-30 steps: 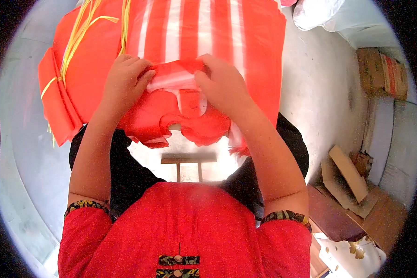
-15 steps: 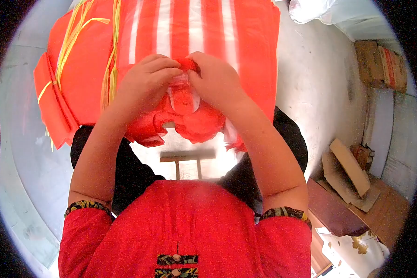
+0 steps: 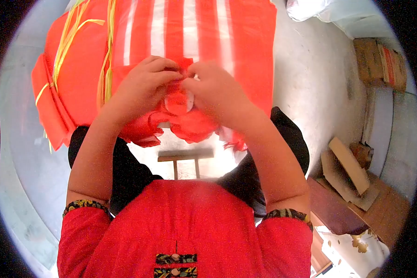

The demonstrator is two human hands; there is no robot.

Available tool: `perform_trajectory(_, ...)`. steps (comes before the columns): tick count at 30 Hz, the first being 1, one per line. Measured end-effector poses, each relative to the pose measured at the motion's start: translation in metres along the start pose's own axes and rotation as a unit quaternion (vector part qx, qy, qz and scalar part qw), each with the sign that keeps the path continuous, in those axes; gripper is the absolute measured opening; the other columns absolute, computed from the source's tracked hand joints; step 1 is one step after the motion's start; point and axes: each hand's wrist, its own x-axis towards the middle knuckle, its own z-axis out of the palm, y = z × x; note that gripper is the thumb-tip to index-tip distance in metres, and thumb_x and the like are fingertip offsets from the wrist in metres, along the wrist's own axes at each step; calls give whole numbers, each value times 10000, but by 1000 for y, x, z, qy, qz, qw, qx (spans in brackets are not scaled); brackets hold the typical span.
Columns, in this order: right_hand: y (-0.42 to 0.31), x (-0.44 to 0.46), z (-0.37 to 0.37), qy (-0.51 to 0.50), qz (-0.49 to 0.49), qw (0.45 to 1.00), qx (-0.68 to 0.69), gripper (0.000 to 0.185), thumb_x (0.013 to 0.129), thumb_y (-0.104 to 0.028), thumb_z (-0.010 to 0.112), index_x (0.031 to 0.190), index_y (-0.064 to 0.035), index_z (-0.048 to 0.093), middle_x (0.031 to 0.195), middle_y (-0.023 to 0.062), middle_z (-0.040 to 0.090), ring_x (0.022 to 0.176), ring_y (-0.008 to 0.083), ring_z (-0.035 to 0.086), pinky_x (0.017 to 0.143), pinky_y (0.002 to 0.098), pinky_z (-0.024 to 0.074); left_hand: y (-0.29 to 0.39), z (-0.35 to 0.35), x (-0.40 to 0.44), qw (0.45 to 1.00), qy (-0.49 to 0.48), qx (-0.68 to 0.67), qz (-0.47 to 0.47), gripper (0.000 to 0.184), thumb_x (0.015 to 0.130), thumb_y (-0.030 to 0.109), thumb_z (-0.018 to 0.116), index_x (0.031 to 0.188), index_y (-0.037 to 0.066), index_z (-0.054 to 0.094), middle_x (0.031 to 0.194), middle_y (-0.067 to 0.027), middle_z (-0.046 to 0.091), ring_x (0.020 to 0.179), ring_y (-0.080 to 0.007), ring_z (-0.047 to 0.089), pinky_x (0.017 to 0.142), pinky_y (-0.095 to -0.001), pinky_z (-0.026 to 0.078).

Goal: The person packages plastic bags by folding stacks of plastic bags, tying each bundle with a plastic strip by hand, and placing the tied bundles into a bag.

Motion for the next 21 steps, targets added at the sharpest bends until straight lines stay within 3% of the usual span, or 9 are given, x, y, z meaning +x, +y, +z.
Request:
perform_trajectory(3, -2, 0, 4, 12, -54, 998, -10, 232, 780, 18, 747, 988, -76, 703, 1126, 77, 647, 1021, 297, 622, 857, 401, 546, 1, -3, 1, 1000, -19, -15, -12, 315, 825, -13, 685, 1132, 21, 747, 1203, -100, 692, 1163, -334, 618, 999, -422, 525)
perform_trajectory(6, -1, 0, 7, 43, -21, 999, 18, 245, 790, 17, 755, 1013, -83, 732, 1049, 87, 667, 971, 305, 636, 827, 403, 548, 1, -10, 1, 998, -50, -31, -25, 374, 803, 47, 736, 1176, 23, 735, 1259, -142, 677, 1215, -355, 604, 1061, -438, 495)
perform_trajectory(8, 0, 0, 8, 82, 15, 996, 44, 191, 812, -72, 732, 1002, -83, 726, 991, 103, 687, 955, 338, 654, 822, 441, 556, 2, -15, 0, 996, -57, -59, -28, 392, 790, 83, 764, 1178, 33, 737, 1269, -145, 673, 1234, -354, 596, 1079, -437, 483)
perform_trajectory(12, 2, 5, 8, 94, 88, 986, 102, 176, 842, -121, 718, 1007, -63, 725, 945, 128, 705, 945, 376, 664, 817, 470, 556, 5, -18, 2, 996, -48, -75, -30, 362, 806, 76, 733, 1166, 32, 741, 1259, -142, 678, 1232, -353, 592, 1061, -429, 490)
perform_trajectory(15, 2, 7, 3, 57, 102, 982, 151, 180, 908, -163, 713, 1049, -55, 738, 975, 141, 717, 966, 357, 677, 834, 449, 561, 5, -6, 1, 997, -15, -67, -47, 295, 865, 76, 702, 1153, 36, 753, 1228, -127, 692, 1193, -343, 602, 1008, -427, 510)
perform_trajectory(17, 2, 9, -4, 95, 146, 964, 201, 213, 959, -202, 695, 1108, -57, 739, 1032, 137, 724, 1012, 315, 685, 880, 417, 554, 0, 0, 1, 996, -6, -61, -67, 280, 893, 56, 684, 1165, 41, 751, 1212, -126, 701, 1180, -339, 612, 1001, -426, 509)
perform_trajectory(20, 20, 2, -25, 186, 229, 924, 244, 283, 1024, -247, 653, 1217, -50, 716, 1164, 129, 713, 1114, 257, 669, 966, 375, 527, 0, -2, 3, 980, -9, -159, -121, 300, 871, -25, 654, 1161, 4, 722, 1228, -132, 683, 1185, -313, 628, 1053, -383, 478)
perform_trajectory(21, 28, -1, -33, 223, 258, 905, 254, 309, 1044, -259, 635, 1257, -45, 704, 1216, 126, 705, 1153, 238, 659, 998, 362, 515, -1, -2, 2, 978, -5, -168, -125, 293, 917, -11, 656, 1205, -1, 711, 1218, -123, 687, 1175, -282, 636, 1040, -363, 479)
